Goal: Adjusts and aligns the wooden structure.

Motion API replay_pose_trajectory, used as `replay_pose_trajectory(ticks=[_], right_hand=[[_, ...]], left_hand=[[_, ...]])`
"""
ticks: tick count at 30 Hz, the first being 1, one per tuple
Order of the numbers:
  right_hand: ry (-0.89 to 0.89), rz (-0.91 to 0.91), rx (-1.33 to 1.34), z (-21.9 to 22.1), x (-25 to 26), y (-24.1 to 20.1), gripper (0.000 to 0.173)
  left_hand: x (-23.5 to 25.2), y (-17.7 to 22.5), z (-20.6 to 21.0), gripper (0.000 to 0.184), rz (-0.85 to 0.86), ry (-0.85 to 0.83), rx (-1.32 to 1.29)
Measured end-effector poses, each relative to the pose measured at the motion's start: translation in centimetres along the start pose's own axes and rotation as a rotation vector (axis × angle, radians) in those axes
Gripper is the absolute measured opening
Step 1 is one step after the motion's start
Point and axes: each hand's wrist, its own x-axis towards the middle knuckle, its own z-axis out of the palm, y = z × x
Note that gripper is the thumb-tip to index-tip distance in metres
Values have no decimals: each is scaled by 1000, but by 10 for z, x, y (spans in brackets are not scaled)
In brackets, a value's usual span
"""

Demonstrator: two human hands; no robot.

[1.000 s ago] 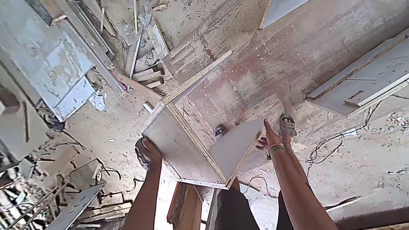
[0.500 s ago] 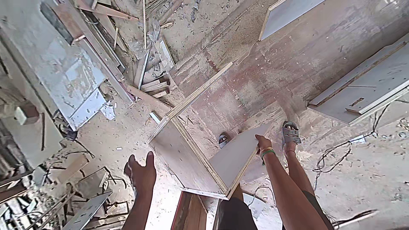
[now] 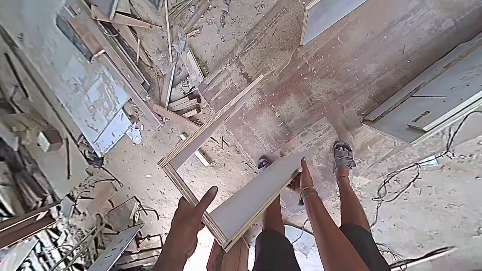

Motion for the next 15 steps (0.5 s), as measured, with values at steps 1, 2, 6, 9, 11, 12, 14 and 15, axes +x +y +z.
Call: replay_pose_trajectory(ticks=[1, 2, 6, 9, 11, 12, 14, 15], right_hand=[[-26, 20, 36, -6, 6, -3, 102], [-26, 30, 50, -10, 12, -5, 103], [-37, 56, 33, -9, 41, -13, 88], [34, 43, -48, 2, 60, -3, 81], [85, 32, -116, 7, 65, 4, 73], [97, 30, -135, 8, 67, 8, 66], [113, 12, -159, 9, 63, 18, 51], [126, -7, -168, 10, 57, 20, 47]], left_hand=[[5, -2, -1, 80, -8, 43, 10], [11, -6, -4, 81, -9, 78, 28], [41, -28, -18, 80, -32, 216, 43], [69, -49, -33, 69, 51, 286, 137], [81, -60, -46, 60, 73, 285, 248], [86, -63, -52, 58, 63, 272, 299], [92, -68, -63, 57, 36, 243, 357], [95, -70, -68, 54, 45, 237, 374]])
